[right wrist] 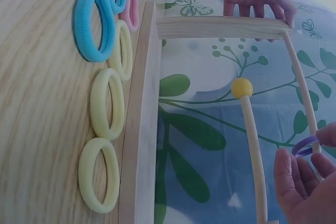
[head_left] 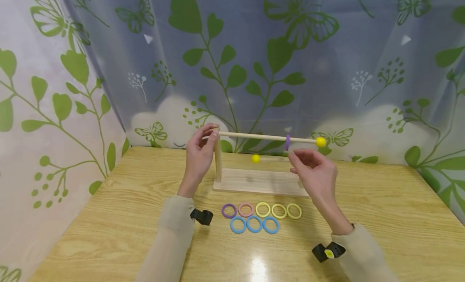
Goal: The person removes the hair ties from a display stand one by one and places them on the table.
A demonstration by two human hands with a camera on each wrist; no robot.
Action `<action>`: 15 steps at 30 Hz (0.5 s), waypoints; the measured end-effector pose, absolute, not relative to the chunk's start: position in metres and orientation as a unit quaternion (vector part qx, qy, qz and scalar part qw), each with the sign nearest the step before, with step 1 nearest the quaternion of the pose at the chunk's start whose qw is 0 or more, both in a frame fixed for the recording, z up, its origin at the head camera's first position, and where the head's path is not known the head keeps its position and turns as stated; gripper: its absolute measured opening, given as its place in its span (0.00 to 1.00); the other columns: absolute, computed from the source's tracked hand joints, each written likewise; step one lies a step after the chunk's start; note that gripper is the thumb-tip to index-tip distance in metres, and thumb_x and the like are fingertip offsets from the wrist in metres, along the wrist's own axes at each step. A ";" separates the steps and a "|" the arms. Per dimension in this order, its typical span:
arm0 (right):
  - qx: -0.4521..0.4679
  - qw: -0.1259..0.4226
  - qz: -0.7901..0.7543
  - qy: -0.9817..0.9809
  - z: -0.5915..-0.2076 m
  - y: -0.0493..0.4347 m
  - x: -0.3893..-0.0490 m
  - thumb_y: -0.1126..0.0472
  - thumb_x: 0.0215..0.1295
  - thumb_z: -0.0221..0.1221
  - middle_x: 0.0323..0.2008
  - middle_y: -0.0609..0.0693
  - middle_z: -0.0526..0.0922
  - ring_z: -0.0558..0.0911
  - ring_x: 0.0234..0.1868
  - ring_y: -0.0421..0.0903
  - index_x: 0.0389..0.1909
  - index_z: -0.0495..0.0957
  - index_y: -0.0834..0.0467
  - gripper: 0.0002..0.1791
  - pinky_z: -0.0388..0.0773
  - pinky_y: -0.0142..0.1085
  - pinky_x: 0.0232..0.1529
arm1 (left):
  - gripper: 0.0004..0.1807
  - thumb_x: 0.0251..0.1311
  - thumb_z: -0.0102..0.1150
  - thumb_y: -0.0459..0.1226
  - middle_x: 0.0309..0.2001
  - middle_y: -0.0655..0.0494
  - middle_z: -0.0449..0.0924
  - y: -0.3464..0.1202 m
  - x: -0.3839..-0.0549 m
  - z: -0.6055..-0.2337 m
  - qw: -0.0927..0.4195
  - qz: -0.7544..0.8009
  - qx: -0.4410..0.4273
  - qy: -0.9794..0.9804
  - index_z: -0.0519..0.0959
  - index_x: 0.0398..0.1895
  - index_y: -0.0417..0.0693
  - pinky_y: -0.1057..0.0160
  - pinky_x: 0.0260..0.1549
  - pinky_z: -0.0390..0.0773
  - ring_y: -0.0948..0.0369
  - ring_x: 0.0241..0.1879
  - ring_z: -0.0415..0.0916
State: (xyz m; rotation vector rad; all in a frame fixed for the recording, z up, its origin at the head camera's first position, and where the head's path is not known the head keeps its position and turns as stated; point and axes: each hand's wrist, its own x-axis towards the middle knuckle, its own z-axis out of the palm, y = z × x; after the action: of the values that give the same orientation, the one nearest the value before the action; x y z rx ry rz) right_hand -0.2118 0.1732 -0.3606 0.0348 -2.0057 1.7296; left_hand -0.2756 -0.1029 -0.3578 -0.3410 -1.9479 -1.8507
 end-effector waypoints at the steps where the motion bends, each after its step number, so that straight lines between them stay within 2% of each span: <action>1: 0.015 0.248 0.633 -0.734 -0.360 0.172 -0.213 0.61 0.63 0.71 0.29 0.37 0.87 0.87 0.30 0.35 0.43 0.85 0.67 0.14 0.87 0.33 0.32 | 0.14 0.75 0.55 0.37 0.50 0.45 0.81 -0.103 -0.276 -0.358 0.215 -0.667 -0.124 -0.702 0.81 0.58 0.44 0.69 0.42 0.80 0.61 0.43 0.80; 8: 0.027 0.277 0.618 -0.736 -0.361 0.168 -0.219 0.61 0.62 0.72 0.29 0.35 0.87 0.87 0.32 0.34 0.41 0.86 0.67 0.13 0.87 0.34 0.33 | 0.14 0.75 0.55 0.37 0.50 0.45 0.81 -0.103 -0.275 -0.357 0.216 -0.666 -0.127 -0.702 0.81 0.58 0.44 0.69 0.41 0.80 0.62 0.43 0.80; 15: 0.034 0.297 0.606 -0.737 -0.361 0.163 -0.224 0.60 0.60 0.73 0.31 0.36 0.87 0.86 0.31 0.33 0.40 0.88 0.63 0.11 0.85 0.28 0.30 | 0.14 0.75 0.56 0.37 0.50 0.45 0.81 -0.103 -0.275 -0.358 0.217 -0.665 -0.126 -0.704 0.81 0.58 0.44 0.69 0.41 0.80 0.60 0.43 0.80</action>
State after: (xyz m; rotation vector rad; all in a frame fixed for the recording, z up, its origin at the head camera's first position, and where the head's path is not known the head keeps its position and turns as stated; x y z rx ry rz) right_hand -0.2235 0.1626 -0.3613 0.0901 -1.9600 1.6111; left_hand -0.2751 -0.1025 -0.3578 -0.3478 -1.9486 -1.8414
